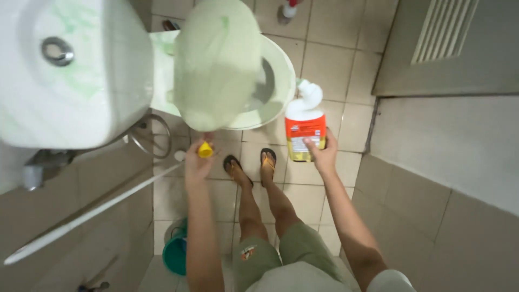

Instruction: Clean the toilet bowl and exterior surfaces with a brush and cleaning solution.

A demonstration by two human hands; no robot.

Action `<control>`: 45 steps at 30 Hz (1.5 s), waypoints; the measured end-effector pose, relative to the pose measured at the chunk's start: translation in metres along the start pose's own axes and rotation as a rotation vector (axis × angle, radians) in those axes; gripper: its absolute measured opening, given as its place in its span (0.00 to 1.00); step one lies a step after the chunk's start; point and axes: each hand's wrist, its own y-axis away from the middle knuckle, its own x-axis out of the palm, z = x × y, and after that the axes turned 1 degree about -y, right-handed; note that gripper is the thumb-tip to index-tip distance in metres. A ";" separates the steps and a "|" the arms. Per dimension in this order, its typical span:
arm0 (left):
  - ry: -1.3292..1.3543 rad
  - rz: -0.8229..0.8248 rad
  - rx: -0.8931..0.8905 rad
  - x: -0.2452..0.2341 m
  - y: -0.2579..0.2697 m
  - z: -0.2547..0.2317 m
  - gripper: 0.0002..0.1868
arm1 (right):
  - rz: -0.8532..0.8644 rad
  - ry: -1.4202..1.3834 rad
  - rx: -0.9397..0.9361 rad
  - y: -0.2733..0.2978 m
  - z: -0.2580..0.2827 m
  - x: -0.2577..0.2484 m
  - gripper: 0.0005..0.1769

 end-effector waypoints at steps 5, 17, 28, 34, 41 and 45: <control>-0.030 0.001 0.222 0.016 0.045 -0.054 0.19 | 0.105 0.012 0.035 -0.008 0.046 0.066 0.26; 0.085 -0.058 0.405 0.046 0.058 -0.115 0.33 | 0.324 0.055 -0.158 -0.064 0.160 0.197 0.25; 0.069 -0.059 0.301 0.010 0.048 -0.087 0.29 | 0.388 0.269 -0.259 -0.139 0.219 0.274 0.27; 0.132 -0.155 0.303 -0.014 0.047 -0.031 0.26 | 0.495 0.333 -0.291 -0.131 0.233 0.279 0.24; 0.138 -0.245 0.268 -0.017 0.047 -0.019 0.25 | 0.692 0.653 -0.311 -0.080 0.206 0.267 0.36; 0.265 -0.195 0.331 -0.017 0.047 -0.030 0.31 | 0.742 0.755 -0.218 -0.097 0.189 0.279 0.36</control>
